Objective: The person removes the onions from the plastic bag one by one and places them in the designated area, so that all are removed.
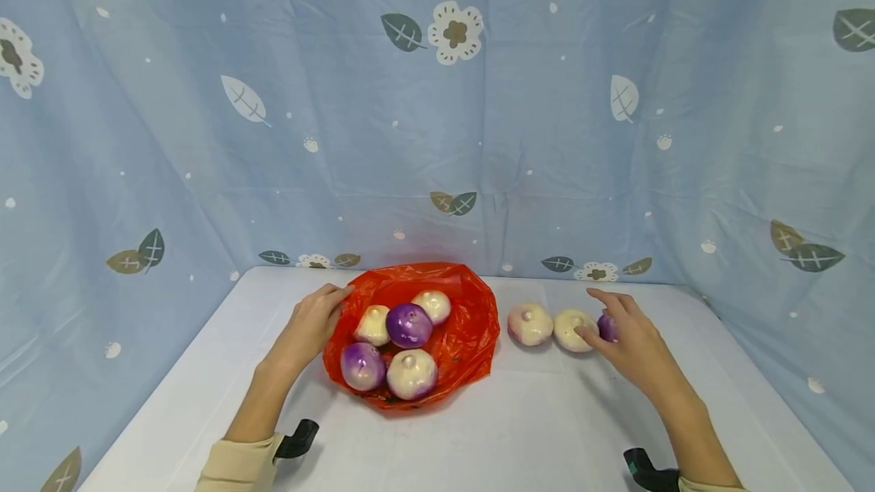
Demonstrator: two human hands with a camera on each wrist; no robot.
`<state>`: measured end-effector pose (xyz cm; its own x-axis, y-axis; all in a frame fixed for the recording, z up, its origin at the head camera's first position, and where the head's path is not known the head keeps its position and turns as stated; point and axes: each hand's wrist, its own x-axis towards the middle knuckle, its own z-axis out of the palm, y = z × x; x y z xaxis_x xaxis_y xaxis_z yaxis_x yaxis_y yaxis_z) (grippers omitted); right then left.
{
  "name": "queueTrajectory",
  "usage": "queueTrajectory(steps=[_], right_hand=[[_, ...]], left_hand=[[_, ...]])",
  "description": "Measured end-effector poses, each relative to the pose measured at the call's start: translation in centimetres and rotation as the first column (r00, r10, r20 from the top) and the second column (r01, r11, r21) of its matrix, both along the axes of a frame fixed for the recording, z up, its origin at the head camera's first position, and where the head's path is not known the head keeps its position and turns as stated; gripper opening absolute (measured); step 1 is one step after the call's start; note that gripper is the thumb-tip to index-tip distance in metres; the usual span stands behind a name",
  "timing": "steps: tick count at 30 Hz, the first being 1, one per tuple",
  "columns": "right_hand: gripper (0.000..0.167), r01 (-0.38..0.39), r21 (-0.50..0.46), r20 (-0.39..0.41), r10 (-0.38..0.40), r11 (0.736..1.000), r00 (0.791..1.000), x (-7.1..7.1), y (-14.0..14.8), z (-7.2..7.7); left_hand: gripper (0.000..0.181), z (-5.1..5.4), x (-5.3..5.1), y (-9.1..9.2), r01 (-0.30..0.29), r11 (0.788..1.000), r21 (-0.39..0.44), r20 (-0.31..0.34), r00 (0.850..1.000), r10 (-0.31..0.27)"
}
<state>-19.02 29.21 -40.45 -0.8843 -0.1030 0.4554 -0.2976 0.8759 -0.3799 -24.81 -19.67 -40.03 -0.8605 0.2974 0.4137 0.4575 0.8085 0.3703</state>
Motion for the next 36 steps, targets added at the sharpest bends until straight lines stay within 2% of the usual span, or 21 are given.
queueTrajectory(steps=[2,6,15,24,30,36], right_hand=[[0.066,-0.016,0.005,-0.019,0.016,1.000,1.000,-0.1,-0.4,-0.1],[0.066,-0.027,0.021,0.007,0.027,0.999,1.000,-0.2,-1.4,-0.2],[0.066,-0.040,0.039,0.121,0.035,0.998,0.992,-0.1,-4.0,-0.2],[0.063,-0.127,0.038,0.060,0.124,0.991,0.990,-0.2,-5.8,-0.8],[0.063,-0.141,0.046,0.089,0.136,0.989,0.987,-0.4,-7.2,-1.0],[0.064,-0.180,0.034,0.082,0.177,0.983,0.981,-0.4,-9.1,-0.9]], left_hand=[[0.036,0.0,0.0,0.0,0.002,1.000,0.001,-0.002,1.000,-0.002],[0.037,0.0,-0.1,0.0,0.000,1.000,0.003,0.002,1.000,0.000],[0.037,-0.1,-0.1,-0.2,0.002,1.000,0.006,-0.006,1.000,-0.002],[0.038,-0.2,-0.1,-0.2,-0.001,1.000,0.011,-0.008,1.000,0.001],[0.037,-0.1,-0.1,-0.3,0.005,1.000,0.011,-0.014,1.000,-0.005],[0.036,0.0,-0.2,-0.3,0.012,1.000,0.004,-0.031,0.999,-0.011]])
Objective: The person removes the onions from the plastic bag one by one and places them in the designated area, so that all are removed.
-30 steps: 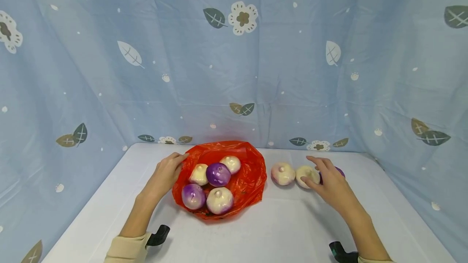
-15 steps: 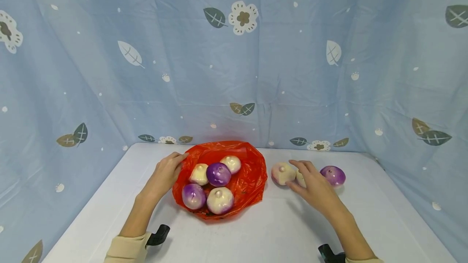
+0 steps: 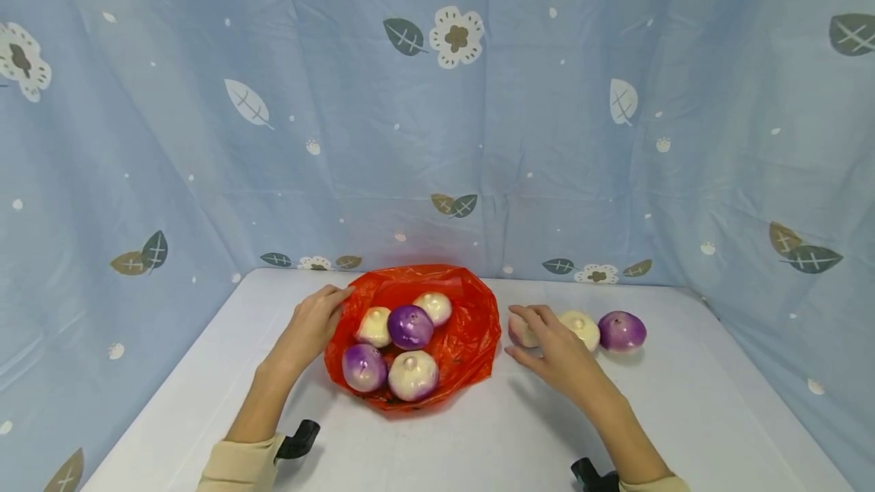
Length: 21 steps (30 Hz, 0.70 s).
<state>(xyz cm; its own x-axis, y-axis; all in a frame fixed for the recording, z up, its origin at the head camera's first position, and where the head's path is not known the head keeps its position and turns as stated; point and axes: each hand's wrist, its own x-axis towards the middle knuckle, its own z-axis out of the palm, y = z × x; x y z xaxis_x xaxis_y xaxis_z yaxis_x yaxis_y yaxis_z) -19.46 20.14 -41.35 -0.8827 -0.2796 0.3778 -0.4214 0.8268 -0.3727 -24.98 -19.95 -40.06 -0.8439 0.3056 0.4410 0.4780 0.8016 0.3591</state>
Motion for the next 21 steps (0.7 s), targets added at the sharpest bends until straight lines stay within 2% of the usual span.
queueTrajectory(steps=[10,21], right_hand=[[0.065,-0.046,0.020,0.022,0.045,0.999,0.999,-0.1,-3.3,0.3],[0.064,-0.127,0.054,-0.029,0.129,0.990,0.991,0.1,-6.8,0.3]], left_hand=[[0.035,-0.1,-0.1,0.0,0.007,1.000,0.006,-0.015,1.000,-0.007],[0.034,-0.1,0.0,0.0,0.000,1.000,-0.003,-0.009,1.000,0.000]])
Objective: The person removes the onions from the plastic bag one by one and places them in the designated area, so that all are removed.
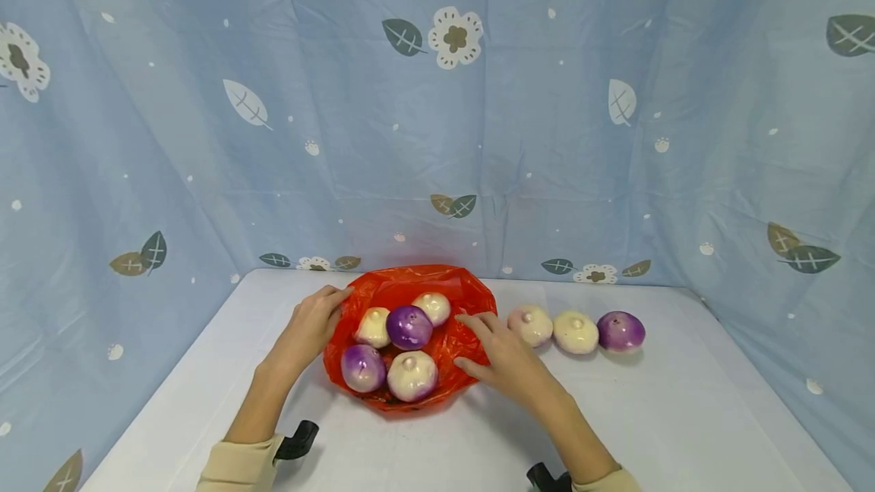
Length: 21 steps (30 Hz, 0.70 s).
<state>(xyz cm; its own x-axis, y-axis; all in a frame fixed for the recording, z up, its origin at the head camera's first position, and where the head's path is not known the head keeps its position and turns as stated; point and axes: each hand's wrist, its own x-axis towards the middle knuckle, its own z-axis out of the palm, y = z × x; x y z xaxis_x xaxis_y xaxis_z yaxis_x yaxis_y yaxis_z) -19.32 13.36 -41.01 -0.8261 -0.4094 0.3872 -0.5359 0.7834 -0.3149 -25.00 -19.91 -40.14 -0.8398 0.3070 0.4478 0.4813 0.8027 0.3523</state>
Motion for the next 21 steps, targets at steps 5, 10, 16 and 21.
queueTrajectory(steps=[5,10,16,21], right_hand=[[0.064,-0.029,0.015,0.035,0.028,0.999,0.999,0.1,-1.2,-0.1],[0.064,-0.046,0.022,0.088,0.044,0.999,0.995,0.2,-2.6,0.2],[0.063,-0.080,0.044,0.116,0.074,0.996,0.990,0.5,-4.0,-0.1],[0.063,-0.115,0.048,0.072,0.111,0.992,0.991,0.9,-4.9,-0.8]], left_hand=[[0.035,0.1,0.1,0.0,-0.005,1.000,-0.003,0.010,1.000,0.005],[0.035,0.1,0.1,0.0,-0.012,1.000,-0.012,0.018,1.000,0.012],[0.035,0.2,0.2,0.1,-0.015,1.000,-0.007,0.024,1.000,0.015],[0.035,0.1,0.1,0.1,-0.014,1.000,-0.010,0.016,1.000,0.014]])
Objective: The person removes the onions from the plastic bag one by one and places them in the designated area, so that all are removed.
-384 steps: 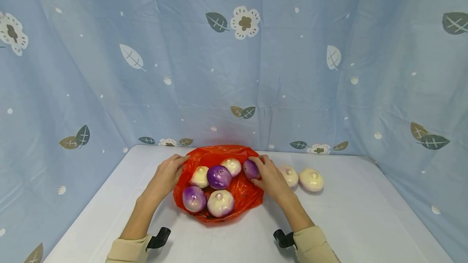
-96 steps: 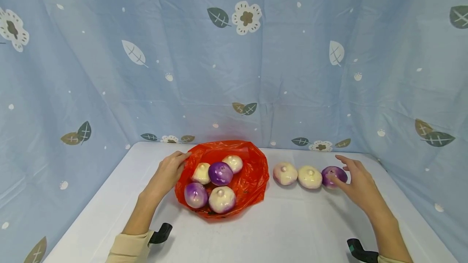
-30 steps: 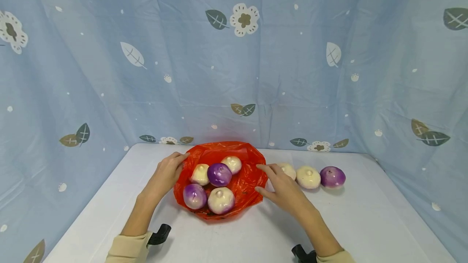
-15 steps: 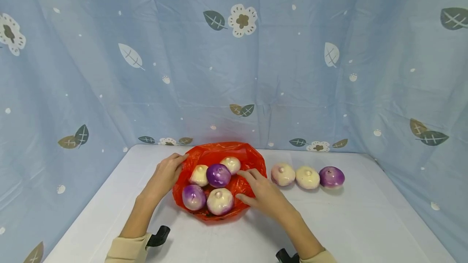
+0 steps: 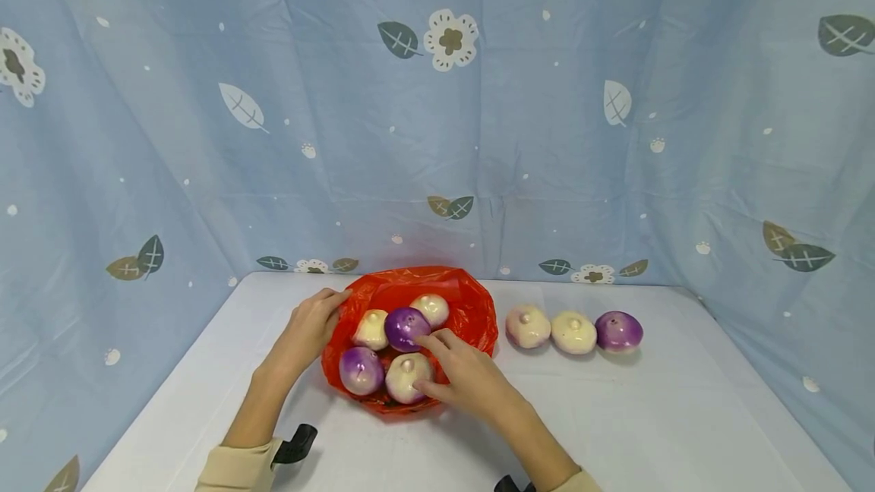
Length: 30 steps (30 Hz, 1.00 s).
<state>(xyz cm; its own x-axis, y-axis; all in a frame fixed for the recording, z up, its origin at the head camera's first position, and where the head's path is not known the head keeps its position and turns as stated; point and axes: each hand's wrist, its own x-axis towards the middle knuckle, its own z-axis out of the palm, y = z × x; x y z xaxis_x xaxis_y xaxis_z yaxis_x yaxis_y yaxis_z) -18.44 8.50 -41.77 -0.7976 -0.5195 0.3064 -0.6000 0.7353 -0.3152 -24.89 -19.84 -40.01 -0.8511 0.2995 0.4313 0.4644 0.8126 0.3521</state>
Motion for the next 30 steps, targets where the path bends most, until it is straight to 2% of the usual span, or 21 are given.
queueTrajectory(steps=[3,8,18,30], right_hand=[[0.060,-0.014,-0.002,-0.017,0.014,1.000,1.000,0.1,-0.4,-0.4],[0.057,-0.014,0.010,0.009,0.013,1.000,1.000,0.3,-0.8,-0.7],[0.055,-0.011,0.024,-0.019,0.012,1.000,1.000,0.5,-1.0,-1.1],[0.058,0.007,0.047,0.041,-0.008,0.999,0.999,0.5,-0.8,-1.2]], left_hand=[[0.034,0.0,0.0,0.0,0.002,1.000,0.001,-0.006,1.000,-0.002],[0.034,-0.1,0.0,-0.1,0.008,1.000,0.004,-0.006,1.000,-0.008],[0.034,-0.1,0.0,0.0,0.001,1.000,0.006,0.002,1.000,-0.001],[0.035,0.0,0.0,0.0,-0.008,1.000,0.007,0.012,1.000,0.008]])
